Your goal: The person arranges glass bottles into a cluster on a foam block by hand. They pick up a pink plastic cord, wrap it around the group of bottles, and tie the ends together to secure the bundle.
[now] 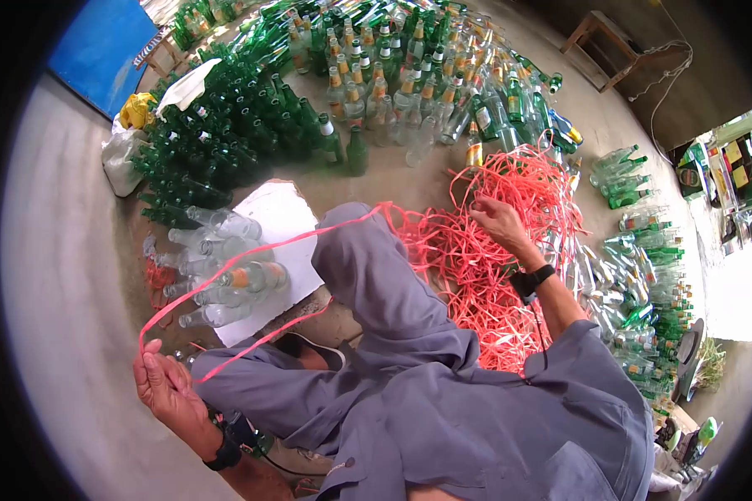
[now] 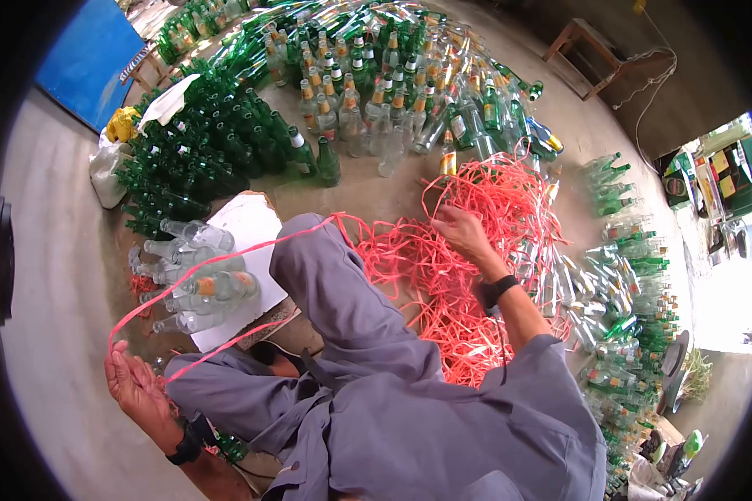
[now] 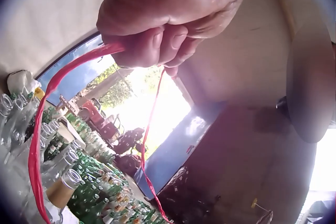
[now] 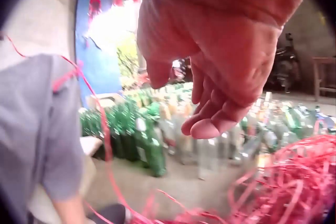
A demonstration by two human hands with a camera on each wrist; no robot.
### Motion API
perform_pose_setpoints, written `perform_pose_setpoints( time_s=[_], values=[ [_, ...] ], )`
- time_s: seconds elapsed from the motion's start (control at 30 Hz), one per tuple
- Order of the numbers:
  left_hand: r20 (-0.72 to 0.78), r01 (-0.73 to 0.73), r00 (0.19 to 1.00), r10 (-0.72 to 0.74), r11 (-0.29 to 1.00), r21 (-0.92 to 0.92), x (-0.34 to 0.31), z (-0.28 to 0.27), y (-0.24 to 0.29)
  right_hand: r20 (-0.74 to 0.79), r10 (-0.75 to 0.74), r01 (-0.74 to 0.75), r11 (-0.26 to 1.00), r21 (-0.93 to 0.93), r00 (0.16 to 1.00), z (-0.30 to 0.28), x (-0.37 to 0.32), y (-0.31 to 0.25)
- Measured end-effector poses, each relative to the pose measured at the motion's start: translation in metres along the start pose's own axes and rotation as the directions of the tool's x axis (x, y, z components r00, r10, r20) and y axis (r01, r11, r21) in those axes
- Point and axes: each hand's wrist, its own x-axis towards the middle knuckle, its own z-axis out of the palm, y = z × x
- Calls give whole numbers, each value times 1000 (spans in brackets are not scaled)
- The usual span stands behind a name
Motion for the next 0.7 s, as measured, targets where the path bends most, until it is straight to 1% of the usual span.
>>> perform_pose_setpoints(
  time_s=[0.07, 0.13, 0.17, 0.2, 0.23, 0.27, 0.3, 0.33, 0.37, 0.4, 0.43, 0.47, 0.5, 0.53, 0.57, 0.6, 0.63, 0.67, 0.7],
  values=[
    [70, 1, 998, 2, 999, -47, 1, 5, 4, 195, -19, -37, 959, 281, 981, 22, 6, -64],
    [89, -3, 996, 9, 998, -65, 3, 13, 9, 196, -229, 122, 888, 442, 953, 57, 13, -96],
    [108, -2, 994, 11, 996, -84, 3, 16, 13, 198, -236, 128, 887, 444, 952, 71, 17, -111],
    [103, -7, 995, 16, 997, -83, 4, 19, 17, 234, -269, 108, 839, 533, 934, 85, 19, -126],
    [134, -14, 991, 27, 995, -95, 4, 22, 21, 266, -307, 84, 783, 617, 914, 91, 21, -137],
    [163, -22, 986, 39, 994, -105, 5, 23, 25, 270, -317, 88, 780, 619, 909, 89, 23, -147],
    [152, -27, 987, 43, 994, -102, 7, 22, 28, 399, -248, 19, 867, 497, 883, 86, 26, -156],
    [159, -51, 986, 57, 998, -40, 7, 21, 31, 513, -160, -39, 934, 355, 843, 85, 29, -162],
    [166, -73, 984, 68, 997, 22, 8, 19, 34, 500, -140, -12, 958, 288, 854, 93, 37, -146],
    [153, -73, 986, 68, 997, 27, 10, 15, 38, 511, -146, -8, 958, 287, 847, 99, 44, -130],
    [200, -59, 979, 42, 995, 81, 12, 9, 43, 369, -213, 98, 947, 307, 905, 103, 50, -114],
    [245, -45, 969, 10, 989, 138, 14, 3, 46, 218, -278, 202, 928, 314, 936, 101, 55, -103],
    [234, -40, 972, 5, 988, 146, 15, -1, 46, 190, -182, 124, 952, 281, 965, 87, 62, -104],
    [228, -13, 973, -42, 972, 233, 17, -5, 46, 156, -84, 43, 968, 249, 984, 69, 74, -104],
    [220, 14, 972, -88, 948, 318, 17, -8, 46, 105, -24, -13, 939, 344, 994, 52, 91, -92],
    [210, 20, 973, -92, 946, 324, 17, -9, 47, 60, 42, -64, 896, 439, 997, 37, 106, -80],
    [309, -8, 944, -116, 928, 372, 17, -9, 49, 102, 246, -259, 778, 572, 964, 14, 111, -92],
    [403, -40, 904, -143, 910, 414, 17, -8, 50, 132, 335, -333, 659, 675, 933, -6, 120, -90],
    [405, 26, 891, -207, 912, 410, 16, -8, 52, 179, 301, -317, 511, 799, 937, -23, 135, -78]
  ],
)
